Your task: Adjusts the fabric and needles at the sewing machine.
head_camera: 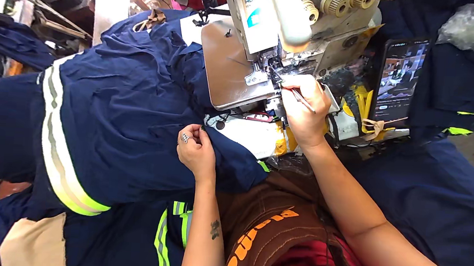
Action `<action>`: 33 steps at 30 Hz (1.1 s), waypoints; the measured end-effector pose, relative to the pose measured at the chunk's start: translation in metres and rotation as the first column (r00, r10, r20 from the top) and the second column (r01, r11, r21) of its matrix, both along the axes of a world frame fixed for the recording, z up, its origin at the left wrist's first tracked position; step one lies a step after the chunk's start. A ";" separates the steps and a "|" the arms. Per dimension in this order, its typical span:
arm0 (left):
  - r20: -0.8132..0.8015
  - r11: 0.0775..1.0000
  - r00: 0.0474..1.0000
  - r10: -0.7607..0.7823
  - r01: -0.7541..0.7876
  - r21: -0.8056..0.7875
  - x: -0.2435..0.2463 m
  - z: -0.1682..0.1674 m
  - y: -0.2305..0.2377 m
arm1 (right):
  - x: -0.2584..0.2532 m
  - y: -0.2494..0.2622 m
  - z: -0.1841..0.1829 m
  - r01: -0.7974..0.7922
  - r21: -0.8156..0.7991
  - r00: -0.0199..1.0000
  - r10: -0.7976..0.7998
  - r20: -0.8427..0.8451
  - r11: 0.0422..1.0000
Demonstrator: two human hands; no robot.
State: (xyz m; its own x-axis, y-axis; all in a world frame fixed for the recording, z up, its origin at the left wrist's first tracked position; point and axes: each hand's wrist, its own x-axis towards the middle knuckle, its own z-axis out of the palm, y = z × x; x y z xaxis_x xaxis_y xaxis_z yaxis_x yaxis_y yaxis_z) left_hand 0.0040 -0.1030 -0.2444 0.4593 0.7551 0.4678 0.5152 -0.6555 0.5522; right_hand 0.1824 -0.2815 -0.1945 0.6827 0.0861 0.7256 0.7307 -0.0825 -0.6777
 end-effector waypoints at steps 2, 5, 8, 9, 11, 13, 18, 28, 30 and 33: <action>-0.002 1.000 1.000 0.001 -0.001 0.000 0.000 0.000 0.000 | 0.000 -0.001 0.000 -0.007 0.002 1.000 0.007 -0.007 1.000; -0.008 1.000 1.000 0.002 -0.002 0.002 0.000 0.000 0.000 | 0.000 0.000 0.000 -0.009 0.006 1.000 0.009 -0.007 1.000; -0.016 1.000 1.000 0.003 -0.003 0.003 0.000 0.000 0.000 | 0.001 -0.001 0.000 -0.009 -0.005 1.000 0.009 -0.014 1.000; -0.017 1.000 1.000 0.003 -0.003 -0.001 0.000 0.000 0.000 | 0.001 -0.001 0.000 -0.010 -0.009 1.000 0.010 -0.024 1.000; -0.015 1.000 1.000 0.001 -0.001 -0.002 0.001 0.000 0.000 | 0.001 -0.001 0.000 -0.017 -0.005 0.999 0.017 -0.048 1.000; -0.012 1.000 1.000 0.004 -0.004 0.007 0.001 0.000 0.000 | 0.001 -0.001 0.000 -0.022 0.002 0.998 0.022 -0.067 1.000; -0.021 1.000 1.000 0.009 -0.009 0.011 0.001 0.000 0.000 | 0.002 -0.001 0.000 -0.012 -0.012 0.997 0.012 -0.076 1.000; -0.019 1.000 1.000 -0.010 0.010 0.013 0.000 0.001 -0.001 | 0.002 -0.002 0.001 -0.034 -0.014 0.997 0.033 -0.072 0.999; -0.020 1.000 1.000 -0.002 0.002 0.015 0.000 0.001 -0.001 | 0.002 -0.002 0.001 -0.040 -0.001 0.997 0.040 -0.064 0.999; -0.023 1.000 1.000 -0.004 0.004 0.014 0.000 0.001 -0.001 | 0.002 -0.001 0.000 -0.040 0.020 0.997 0.042 -0.059 0.999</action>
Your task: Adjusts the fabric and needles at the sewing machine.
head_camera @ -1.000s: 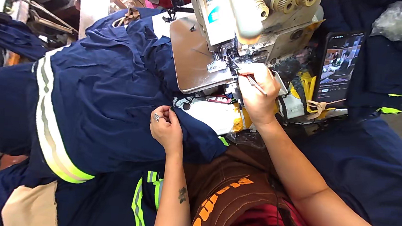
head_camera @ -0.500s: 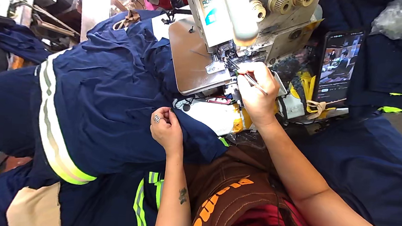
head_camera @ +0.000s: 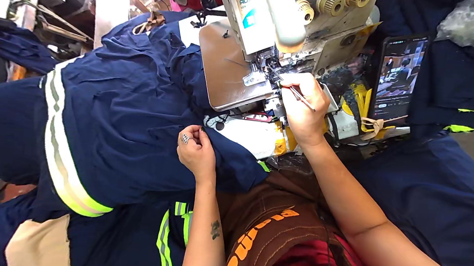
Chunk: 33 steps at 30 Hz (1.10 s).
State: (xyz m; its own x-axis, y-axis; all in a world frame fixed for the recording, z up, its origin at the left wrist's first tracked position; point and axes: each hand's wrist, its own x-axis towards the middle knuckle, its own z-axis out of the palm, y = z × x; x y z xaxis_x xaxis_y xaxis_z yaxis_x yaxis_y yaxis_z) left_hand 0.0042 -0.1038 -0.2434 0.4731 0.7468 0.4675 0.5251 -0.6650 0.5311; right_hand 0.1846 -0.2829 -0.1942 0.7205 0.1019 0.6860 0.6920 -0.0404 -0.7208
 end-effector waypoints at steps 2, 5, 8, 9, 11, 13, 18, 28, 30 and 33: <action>-0.003 1.000 1.000 -0.001 0.001 -0.003 0.000 -0.001 0.000 | 0.000 -0.001 0.000 0.003 -0.003 1.000 -0.003 -0.004 1.000; -0.004 1.000 1.000 0.007 -0.007 -0.004 0.000 -0.001 0.000 | -0.001 -0.004 0.000 0.011 -0.039 1.000 -0.010 0.016 0.999; -0.005 1.000 1.000 0.015 -0.015 0.007 0.000 -0.001 0.000 | -0.007 -0.010 0.003 0.015 -0.094 0.997 -0.007 0.078 0.995; -0.004 1.000 1.000 0.014 -0.014 0.008 0.000 -0.001 0.000 | -0.007 -0.010 0.002 0.009 -0.101 0.995 0.001 0.101 0.995; -0.002 1.000 1.000 0.014 -0.014 0.006 0.000 -0.002 0.000 | -0.003 -0.008 -0.004 -0.005 -0.073 0.988 0.016 0.151 0.997; 0.001 1.000 1.000 0.014 -0.014 0.004 0.000 -0.003 0.000 | -0.001 -0.005 -0.006 -0.018 -0.059 0.987 0.027 0.160 0.998; 0.073 1.000 0.997 -0.011 0.009 0.027 -0.003 -0.001 -0.004 | -0.010 -0.018 0.005 -0.061 -0.012 0.990 0.062 0.124 0.998; 0.312 0.604 0.527 -0.790 0.755 0.254 0.035 0.093 -0.092 | -0.091 -0.110 0.053 -0.469 0.127 0.875 0.480 -0.070 0.874; 0.398 0.520 0.414 -0.819 0.829 0.208 0.035 0.092 -0.098 | -0.094 -0.118 0.060 -0.504 0.107 0.858 0.511 -0.054 0.857; 0.527 0.436 0.422 -0.737 0.894 -0.106 0.015 0.067 -0.097 | -0.088 -0.127 0.062 -0.481 0.119 0.871 0.489 -0.051 0.869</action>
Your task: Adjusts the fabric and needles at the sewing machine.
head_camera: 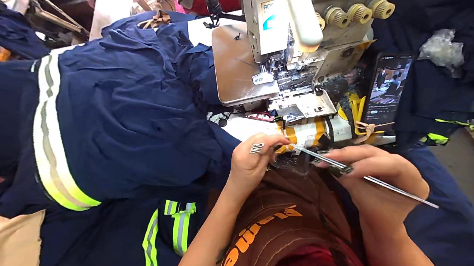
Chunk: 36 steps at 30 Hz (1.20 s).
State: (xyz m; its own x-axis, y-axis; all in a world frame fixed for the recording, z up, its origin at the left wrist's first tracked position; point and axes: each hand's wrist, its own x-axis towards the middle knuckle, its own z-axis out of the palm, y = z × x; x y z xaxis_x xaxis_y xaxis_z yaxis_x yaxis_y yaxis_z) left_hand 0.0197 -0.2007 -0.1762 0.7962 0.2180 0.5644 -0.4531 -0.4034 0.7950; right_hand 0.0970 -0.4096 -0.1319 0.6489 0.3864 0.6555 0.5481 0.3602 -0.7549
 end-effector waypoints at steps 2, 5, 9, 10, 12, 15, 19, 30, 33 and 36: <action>-0.230 0.988 0.971 -0.066 0.031 -0.152 -0.021 -0.029 0.004 | 0.007 -0.006 -0.003 0.034 0.022 0.999 -0.033 -0.035 0.999; -0.642 0.968 0.756 -0.129 -0.043 -0.245 -0.057 -0.071 0.005 | 0.021 -0.014 -0.004 0.108 -0.002 0.994 -0.108 -0.027 0.994; -0.815 0.955 0.552 -0.176 -0.106 -0.278 -0.092 -0.099 -0.002 | 0.038 -0.011 0.004 0.214 -0.038 0.976 -0.212 0.055 0.976; -0.804 0.953 0.569 -0.175 -0.107 -0.283 -0.095 -0.100 -0.004 | 0.044 -0.007 0.003 0.226 -0.061 0.971 -0.220 0.094 0.972; -0.786 0.959 0.601 -0.143 -0.113 -0.261 -0.094 -0.099 -0.003 | 0.059 0.008 -0.004 0.259 -0.150 0.955 -0.231 0.186 0.954; -0.817 0.988 0.575 -0.039 -0.101 -0.118 -0.083 -0.099 0.000 | 0.084 0.039 -0.021 0.310 -0.276 0.919 -0.213 0.332 0.910; -0.836 0.989 0.549 0.010 -0.131 -0.074 -0.080 -0.103 -0.001 | 0.094 0.065 -0.037 0.279 -0.335 0.945 -0.194 0.264 0.900; -0.419 0.920 0.858 0.296 -0.139 0.366 -0.079 -0.045 0.037 | 0.110 0.066 -0.040 0.075 -0.238 0.991 -0.099 -0.091 0.968; -0.202 0.787 0.798 0.568 -0.454 0.417 -0.062 -0.027 0.074 | 0.113 0.072 -0.042 0.070 -0.230 0.998 -0.069 0.016 0.971; -0.151 0.603 0.618 0.772 -0.637 0.481 -0.040 -0.048 0.108 | 0.115 0.080 -0.044 0.148 -0.209 0.975 -0.106 0.197 0.967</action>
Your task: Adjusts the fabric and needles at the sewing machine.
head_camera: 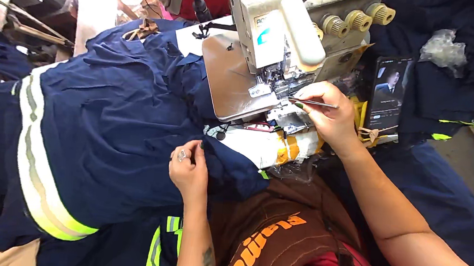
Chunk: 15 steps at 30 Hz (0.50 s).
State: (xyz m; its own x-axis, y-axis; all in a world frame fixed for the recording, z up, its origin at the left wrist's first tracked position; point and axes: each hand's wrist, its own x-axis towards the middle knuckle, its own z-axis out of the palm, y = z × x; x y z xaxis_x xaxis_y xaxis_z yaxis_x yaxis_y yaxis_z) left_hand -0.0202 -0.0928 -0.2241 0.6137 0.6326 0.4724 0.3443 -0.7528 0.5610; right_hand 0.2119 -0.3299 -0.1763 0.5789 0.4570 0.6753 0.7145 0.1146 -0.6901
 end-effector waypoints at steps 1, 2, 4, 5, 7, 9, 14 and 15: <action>-0.037 0.998 0.998 0.053 -0.052 0.025 0.006 -0.011 0.007 | 0.000 0.002 0.000 0.017 -0.010 0.999 -0.016 0.048 1.000; -0.077 0.994 0.993 0.092 -0.086 0.073 0.011 -0.018 0.009 | 0.000 0.004 0.000 0.033 -0.023 0.996 -0.031 0.084 0.999; -0.132 0.981 0.984 0.121 -0.098 0.164 0.016 -0.023 0.008 | 0.001 0.005 -0.001 0.062 -0.038 0.989 -0.056 0.134 0.997; -0.131 0.980 0.984 0.121 -0.097 0.175 0.015 -0.024 0.008 | 0.001 0.005 -0.001 0.076 -0.039 0.985 -0.069 0.156 0.996; -0.105 0.981 0.988 0.115 -0.096 0.171 0.013 -0.025 0.008 | 0.002 0.006 -0.002 0.096 -0.037 0.976 -0.087 0.197 0.995; -0.098 0.980 0.989 0.112 -0.094 0.173 0.013 -0.026 0.008 | 0.002 0.008 -0.004 0.123 -0.049 0.967 -0.108 0.231 0.991; -0.094 0.973 0.987 0.129 -0.108 0.202 0.014 -0.026 0.006 | -0.001 0.007 -0.010 0.144 -0.050 0.967 -0.129 0.220 0.988; -0.094 0.973 0.987 0.130 -0.109 0.202 0.014 -0.026 0.006 | -0.002 0.006 -0.011 0.141 -0.040 0.968 -0.129 0.216 0.989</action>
State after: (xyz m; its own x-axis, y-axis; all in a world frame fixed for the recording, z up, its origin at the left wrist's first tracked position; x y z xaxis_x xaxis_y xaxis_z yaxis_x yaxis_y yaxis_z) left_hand -0.0063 -0.0873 -0.2498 0.5926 0.6057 0.5310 0.4874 -0.7945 0.3622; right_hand 0.2101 -0.3235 -0.1870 0.4841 0.4239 0.7655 0.8514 -0.0265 -0.5238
